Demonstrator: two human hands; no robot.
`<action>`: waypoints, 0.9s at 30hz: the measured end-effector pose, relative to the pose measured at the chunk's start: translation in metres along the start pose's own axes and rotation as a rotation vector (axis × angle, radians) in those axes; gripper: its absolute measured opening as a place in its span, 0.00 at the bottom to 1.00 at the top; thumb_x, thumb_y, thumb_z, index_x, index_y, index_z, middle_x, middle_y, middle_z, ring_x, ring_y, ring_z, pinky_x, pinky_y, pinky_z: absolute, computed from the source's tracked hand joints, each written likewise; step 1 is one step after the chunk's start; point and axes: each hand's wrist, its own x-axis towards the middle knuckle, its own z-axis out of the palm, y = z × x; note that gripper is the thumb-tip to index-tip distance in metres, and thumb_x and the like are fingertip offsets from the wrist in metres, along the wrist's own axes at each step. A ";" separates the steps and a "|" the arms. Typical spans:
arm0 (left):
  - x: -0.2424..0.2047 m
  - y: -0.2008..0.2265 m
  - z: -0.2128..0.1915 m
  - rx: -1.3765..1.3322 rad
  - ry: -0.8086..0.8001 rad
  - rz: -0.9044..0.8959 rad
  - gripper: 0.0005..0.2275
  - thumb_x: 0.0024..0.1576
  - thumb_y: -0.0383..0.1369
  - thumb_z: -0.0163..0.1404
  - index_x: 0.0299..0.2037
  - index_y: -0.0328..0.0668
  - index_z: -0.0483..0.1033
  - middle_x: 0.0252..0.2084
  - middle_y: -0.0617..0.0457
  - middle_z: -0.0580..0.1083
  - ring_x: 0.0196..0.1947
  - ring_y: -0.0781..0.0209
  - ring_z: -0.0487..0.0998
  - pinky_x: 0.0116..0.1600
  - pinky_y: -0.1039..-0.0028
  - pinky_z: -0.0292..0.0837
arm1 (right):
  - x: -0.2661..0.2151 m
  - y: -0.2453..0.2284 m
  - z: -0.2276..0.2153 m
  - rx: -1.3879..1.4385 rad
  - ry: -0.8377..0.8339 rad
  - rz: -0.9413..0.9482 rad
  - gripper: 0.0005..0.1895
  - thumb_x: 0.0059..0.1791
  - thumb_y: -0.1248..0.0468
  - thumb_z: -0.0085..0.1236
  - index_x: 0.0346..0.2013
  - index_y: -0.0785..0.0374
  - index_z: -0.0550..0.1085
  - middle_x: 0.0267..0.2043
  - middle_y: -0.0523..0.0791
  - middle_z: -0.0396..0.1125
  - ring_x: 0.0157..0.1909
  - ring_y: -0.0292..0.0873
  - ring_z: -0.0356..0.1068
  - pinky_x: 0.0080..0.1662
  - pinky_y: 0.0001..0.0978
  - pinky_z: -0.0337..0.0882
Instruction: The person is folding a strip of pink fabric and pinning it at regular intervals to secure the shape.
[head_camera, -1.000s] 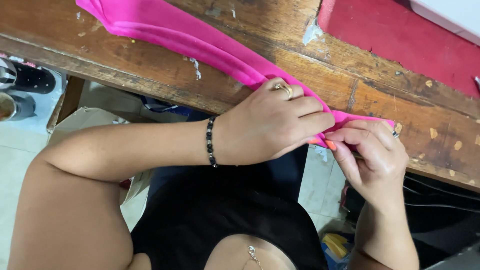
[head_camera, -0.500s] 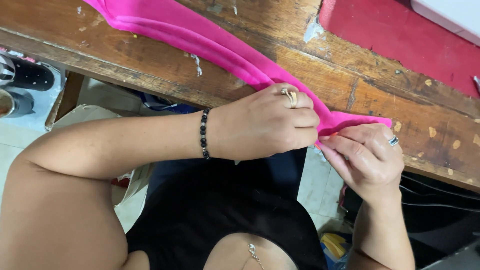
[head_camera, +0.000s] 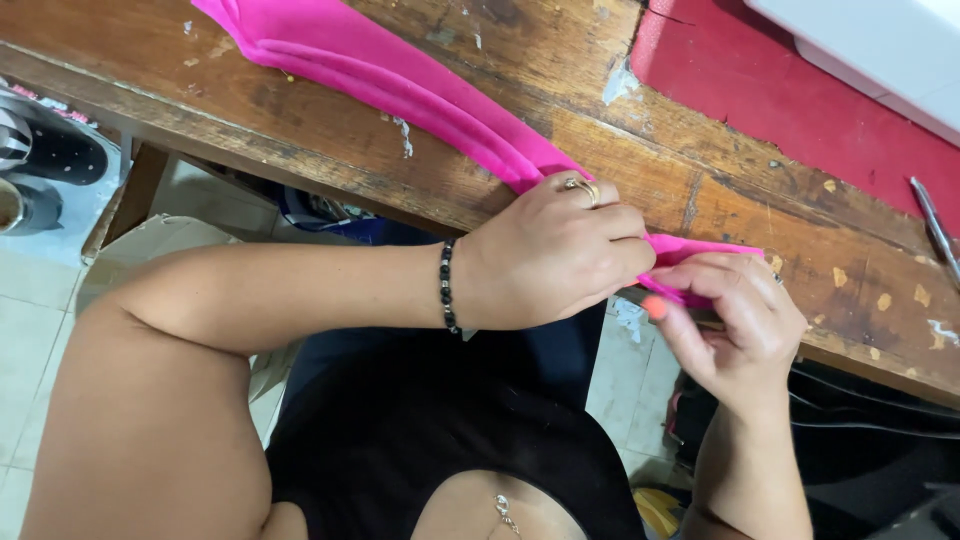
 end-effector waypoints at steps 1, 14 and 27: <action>0.000 0.000 -0.002 0.003 0.000 0.000 0.05 0.64 0.34 0.51 0.37 0.48 0.77 0.38 0.56 0.74 0.40 0.53 0.73 0.42 0.61 0.67 | 0.001 0.000 0.000 0.001 0.001 -0.002 0.12 0.51 0.62 0.63 0.38 0.71 0.77 0.39 0.54 0.73 0.43 0.53 0.75 0.50 0.42 0.73; -0.003 -0.001 -0.009 0.096 0.032 0.089 0.05 0.62 0.35 0.57 0.38 0.45 0.76 0.37 0.54 0.75 0.36 0.53 0.75 0.43 0.64 0.71 | -0.003 0.004 0.005 -0.052 0.016 -0.016 0.07 0.52 0.66 0.64 0.38 0.71 0.79 0.39 0.54 0.73 0.42 0.51 0.73 0.49 0.40 0.70; -0.006 -0.001 -0.015 0.090 0.087 0.142 0.05 0.65 0.25 0.52 0.37 0.43 0.78 0.34 0.52 0.75 0.36 0.54 0.76 0.42 0.67 0.71 | 0.010 -0.009 -0.008 0.073 -0.104 0.145 0.05 0.52 0.70 0.62 0.40 0.70 0.79 0.44 0.54 0.75 0.46 0.49 0.76 0.52 0.37 0.74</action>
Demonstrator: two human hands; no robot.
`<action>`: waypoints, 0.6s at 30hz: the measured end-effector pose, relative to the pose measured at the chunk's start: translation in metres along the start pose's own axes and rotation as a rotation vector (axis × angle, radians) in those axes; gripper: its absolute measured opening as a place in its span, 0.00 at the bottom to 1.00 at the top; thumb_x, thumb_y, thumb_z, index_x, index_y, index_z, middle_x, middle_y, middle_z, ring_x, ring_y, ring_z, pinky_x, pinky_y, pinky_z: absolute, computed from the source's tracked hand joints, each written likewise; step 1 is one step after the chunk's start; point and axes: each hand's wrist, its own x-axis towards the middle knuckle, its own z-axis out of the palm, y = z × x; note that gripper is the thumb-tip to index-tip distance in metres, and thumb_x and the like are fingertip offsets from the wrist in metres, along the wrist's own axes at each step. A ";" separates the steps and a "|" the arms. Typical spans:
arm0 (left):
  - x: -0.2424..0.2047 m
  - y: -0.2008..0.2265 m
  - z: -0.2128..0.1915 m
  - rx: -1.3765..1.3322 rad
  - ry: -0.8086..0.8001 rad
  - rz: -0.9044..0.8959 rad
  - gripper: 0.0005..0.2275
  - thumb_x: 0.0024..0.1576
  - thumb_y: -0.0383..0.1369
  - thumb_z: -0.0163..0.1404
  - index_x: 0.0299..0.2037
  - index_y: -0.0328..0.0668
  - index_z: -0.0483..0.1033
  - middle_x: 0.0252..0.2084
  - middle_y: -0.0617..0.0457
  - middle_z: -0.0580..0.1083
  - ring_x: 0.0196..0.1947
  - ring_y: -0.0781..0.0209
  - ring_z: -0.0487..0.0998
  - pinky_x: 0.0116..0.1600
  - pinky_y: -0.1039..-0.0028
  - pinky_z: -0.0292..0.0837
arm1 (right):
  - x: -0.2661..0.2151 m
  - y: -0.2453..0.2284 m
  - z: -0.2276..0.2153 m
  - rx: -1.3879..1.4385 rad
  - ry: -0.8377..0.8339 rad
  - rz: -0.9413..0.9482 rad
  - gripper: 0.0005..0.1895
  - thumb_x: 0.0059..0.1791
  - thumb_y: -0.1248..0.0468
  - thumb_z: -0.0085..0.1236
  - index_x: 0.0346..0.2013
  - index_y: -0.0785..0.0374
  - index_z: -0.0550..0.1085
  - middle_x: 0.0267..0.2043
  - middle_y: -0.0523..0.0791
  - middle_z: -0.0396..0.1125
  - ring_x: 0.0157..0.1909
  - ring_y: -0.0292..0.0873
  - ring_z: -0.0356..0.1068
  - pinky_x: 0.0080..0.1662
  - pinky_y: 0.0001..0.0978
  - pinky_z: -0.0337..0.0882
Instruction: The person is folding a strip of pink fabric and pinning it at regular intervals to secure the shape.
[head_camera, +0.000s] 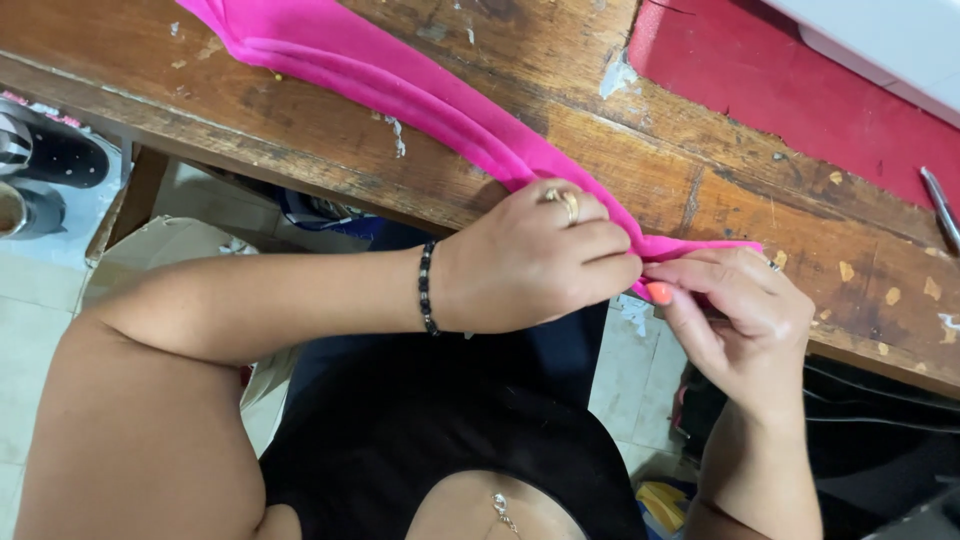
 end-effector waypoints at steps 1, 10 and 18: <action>0.000 0.001 0.000 -0.003 -0.002 0.000 0.05 0.65 0.25 0.52 0.37 0.43 0.78 0.34 0.52 0.75 0.36 0.54 0.76 0.42 0.67 0.71 | 0.001 -0.001 0.000 0.001 0.000 0.004 0.05 0.52 0.70 0.62 0.40 0.70 0.79 0.44 0.54 0.75 0.46 0.49 0.76 0.52 0.37 0.74; -0.011 0.001 0.007 0.199 0.194 0.187 0.06 0.65 0.35 0.51 0.37 0.52 0.81 0.49 0.55 0.76 0.39 0.59 0.78 0.46 0.73 0.80 | -0.003 0.009 0.006 0.018 0.025 0.028 0.05 0.48 0.72 0.69 0.37 0.68 0.80 0.43 0.52 0.75 0.45 0.46 0.76 0.51 0.34 0.74; -0.015 -0.001 0.008 0.232 0.163 0.206 0.10 0.67 0.36 0.48 0.43 0.54 0.86 0.58 0.59 0.70 0.42 0.61 0.79 0.52 0.74 0.82 | -0.005 0.012 0.008 0.035 0.039 0.009 0.04 0.51 0.70 0.64 0.36 0.71 0.78 0.42 0.56 0.75 0.44 0.51 0.76 0.50 0.38 0.73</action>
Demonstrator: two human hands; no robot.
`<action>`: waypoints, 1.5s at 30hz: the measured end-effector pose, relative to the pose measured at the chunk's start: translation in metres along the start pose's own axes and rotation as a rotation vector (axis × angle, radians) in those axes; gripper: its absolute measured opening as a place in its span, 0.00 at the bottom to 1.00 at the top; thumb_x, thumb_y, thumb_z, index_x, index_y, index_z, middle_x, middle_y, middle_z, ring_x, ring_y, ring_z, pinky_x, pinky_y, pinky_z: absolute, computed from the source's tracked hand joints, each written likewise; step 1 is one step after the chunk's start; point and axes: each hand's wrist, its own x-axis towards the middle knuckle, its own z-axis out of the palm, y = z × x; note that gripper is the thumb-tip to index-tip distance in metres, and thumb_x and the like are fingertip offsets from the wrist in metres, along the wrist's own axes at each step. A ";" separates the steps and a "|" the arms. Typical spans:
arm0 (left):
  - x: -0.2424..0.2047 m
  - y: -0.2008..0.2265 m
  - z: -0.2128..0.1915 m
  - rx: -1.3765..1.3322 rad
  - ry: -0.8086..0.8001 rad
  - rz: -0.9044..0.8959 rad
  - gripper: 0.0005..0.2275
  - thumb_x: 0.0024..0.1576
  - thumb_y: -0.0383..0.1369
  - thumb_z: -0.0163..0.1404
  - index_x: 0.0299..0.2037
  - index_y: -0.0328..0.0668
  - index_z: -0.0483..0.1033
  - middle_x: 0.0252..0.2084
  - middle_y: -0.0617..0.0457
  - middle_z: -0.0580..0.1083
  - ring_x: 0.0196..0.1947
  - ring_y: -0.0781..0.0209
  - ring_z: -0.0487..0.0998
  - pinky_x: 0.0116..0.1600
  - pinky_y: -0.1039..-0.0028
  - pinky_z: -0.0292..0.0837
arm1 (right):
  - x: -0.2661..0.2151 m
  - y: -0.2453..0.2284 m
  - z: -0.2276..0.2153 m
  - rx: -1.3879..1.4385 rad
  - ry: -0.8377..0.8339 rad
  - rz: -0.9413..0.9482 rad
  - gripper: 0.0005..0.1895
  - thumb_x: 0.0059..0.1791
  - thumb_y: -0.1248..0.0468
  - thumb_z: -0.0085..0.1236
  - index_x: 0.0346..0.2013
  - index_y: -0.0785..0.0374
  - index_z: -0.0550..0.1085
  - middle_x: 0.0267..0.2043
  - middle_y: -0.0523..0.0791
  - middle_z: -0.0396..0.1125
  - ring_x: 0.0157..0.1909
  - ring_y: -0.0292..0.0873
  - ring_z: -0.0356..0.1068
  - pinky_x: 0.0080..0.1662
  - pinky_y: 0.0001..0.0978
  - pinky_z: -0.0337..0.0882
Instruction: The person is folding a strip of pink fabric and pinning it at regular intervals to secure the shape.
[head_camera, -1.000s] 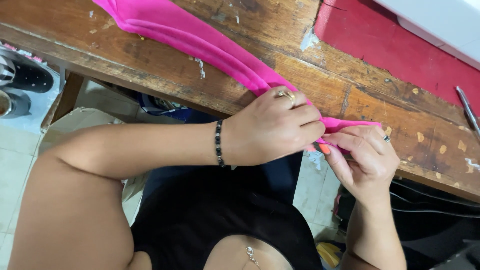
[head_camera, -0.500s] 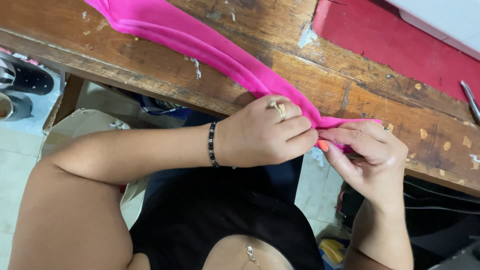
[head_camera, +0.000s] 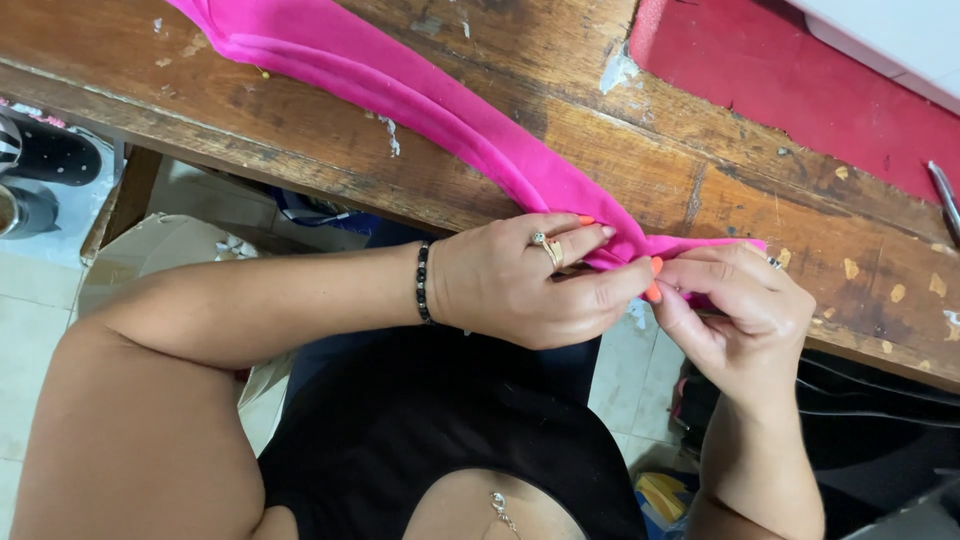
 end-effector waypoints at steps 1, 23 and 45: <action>0.001 0.000 0.000 0.001 -0.001 -0.002 0.10 0.67 0.36 0.48 0.43 0.54 0.86 0.58 0.59 0.70 0.42 0.61 0.79 0.52 0.74 0.82 | 0.000 0.000 0.000 0.001 -0.002 0.000 0.04 0.51 0.70 0.64 0.36 0.71 0.78 0.42 0.56 0.75 0.44 0.51 0.76 0.50 0.38 0.73; 0.011 -0.003 -0.005 -0.319 -0.265 -0.298 0.23 0.56 0.50 0.66 0.53 0.45 0.77 0.44 0.56 0.78 0.45 0.57 0.79 0.48 0.66 0.72 | -0.006 0.013 0.012 -0.161 0.152 -0.309 0.04 0.49 0.72 0.68 0.33 0.71 0.79 0.33 0.52 0.74 0.35 0.49 0.73 0.42 0.38 0.70; 0.012 -0.056 0.025 -0.096 -0.257 0.048 0.06 0.59 0.24 0.49 0.32 0.47 0.74 0.28 0.53 0.74 0.28 0.53 0.73 0.38 0.65 0.74 | 0.032 -0.005 -0.001 -0.583 0.056 -0.392 0.04 0.56 0.75 0.67 0.45 0.70 0.81 0.45 0.52 0.74 0.44 0.50 0.77 0.47 0.40 0.73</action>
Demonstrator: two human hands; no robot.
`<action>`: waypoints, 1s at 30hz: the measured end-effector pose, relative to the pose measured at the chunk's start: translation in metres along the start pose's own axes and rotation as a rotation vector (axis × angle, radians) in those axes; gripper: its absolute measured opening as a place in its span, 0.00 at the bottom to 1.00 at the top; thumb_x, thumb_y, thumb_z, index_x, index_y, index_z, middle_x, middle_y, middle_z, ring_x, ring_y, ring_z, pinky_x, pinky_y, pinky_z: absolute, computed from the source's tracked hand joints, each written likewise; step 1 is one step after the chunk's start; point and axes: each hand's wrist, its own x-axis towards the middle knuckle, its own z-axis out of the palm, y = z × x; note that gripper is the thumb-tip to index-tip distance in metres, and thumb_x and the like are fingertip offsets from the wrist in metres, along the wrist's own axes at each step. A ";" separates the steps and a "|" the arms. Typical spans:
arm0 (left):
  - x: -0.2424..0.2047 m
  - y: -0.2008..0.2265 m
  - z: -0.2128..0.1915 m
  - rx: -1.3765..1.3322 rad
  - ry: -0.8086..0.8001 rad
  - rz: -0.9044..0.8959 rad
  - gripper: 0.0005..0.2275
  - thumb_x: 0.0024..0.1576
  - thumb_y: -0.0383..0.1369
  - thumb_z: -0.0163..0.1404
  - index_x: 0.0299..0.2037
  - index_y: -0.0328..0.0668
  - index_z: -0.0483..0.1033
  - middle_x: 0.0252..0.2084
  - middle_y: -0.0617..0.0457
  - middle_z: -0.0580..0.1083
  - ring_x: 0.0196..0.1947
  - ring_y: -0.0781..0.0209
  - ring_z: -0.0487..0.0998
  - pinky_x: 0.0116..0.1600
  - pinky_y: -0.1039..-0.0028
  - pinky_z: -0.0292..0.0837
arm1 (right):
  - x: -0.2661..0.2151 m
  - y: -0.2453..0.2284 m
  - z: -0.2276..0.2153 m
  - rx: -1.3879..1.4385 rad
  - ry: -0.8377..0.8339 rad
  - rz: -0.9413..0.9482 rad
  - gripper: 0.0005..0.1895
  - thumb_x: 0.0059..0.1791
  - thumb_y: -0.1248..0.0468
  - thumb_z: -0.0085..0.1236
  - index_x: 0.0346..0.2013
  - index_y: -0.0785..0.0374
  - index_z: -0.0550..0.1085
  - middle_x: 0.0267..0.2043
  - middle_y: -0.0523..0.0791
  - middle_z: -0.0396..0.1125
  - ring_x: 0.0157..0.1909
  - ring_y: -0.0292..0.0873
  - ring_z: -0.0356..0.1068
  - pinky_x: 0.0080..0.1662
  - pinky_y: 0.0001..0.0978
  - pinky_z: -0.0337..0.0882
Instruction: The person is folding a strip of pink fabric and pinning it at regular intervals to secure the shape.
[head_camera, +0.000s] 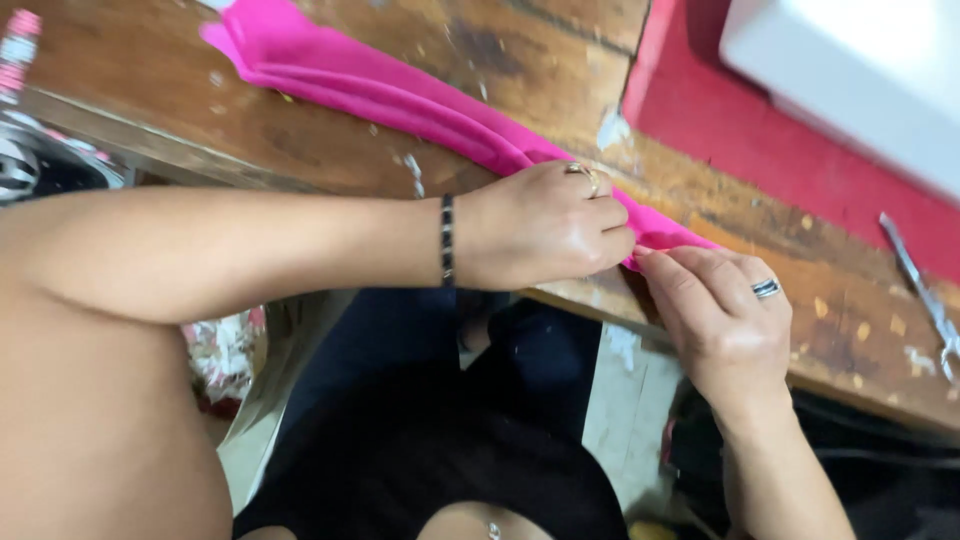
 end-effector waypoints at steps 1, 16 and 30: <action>0.001 -0.005 0.005 0.028 0.006 0.003 0.06 0.59 0.24 0.49 0.32 0.47 0.74 0.28 0.53 0.74 0.28 0.53 0.73 0.38 0.65 0.74 | 0.008 0.000 -0.003 -0.008 0.018 -0.020 0.04 0.56 0.75 0.67 0.45 0.70 0.81 0.45 0.52 0.74 0.44 0.50 0.77 0.47 0.40 0.73; -0.008 -0.007 0.028 -0.230 0.038 0.156 0.06 0.55 0.22 0.54 0.29 0.44 0.78 0.29 0.51 0.76 0.32 0.50 0.76 0.32 0.59 0.79 | 0.155 0.081 0.032 0.144 -0.237 0.194 0.09 0.60 0.64 0.57 0.49 0.65 0.81 0.49 0.47 0.77 0.47 0.44 0.75 0.47 0.35 0.70; -0.010 0.006 0.039 -0.260 0.209 -0.044 0.05 0.49 0.24 0.55 0.24 0.46 0.76 0.27 0.51 0.76 0.30 0.49 0.76 0.32 0.58 0.73 | 0.228 0.113 0.153 0.509 -0.018 0.315 0.04 0.59 0.72 0.66 0.47 0.65 0.78 0.40 0.44 0.75 0.40 0.33 0.71 0.42 0.22 0.73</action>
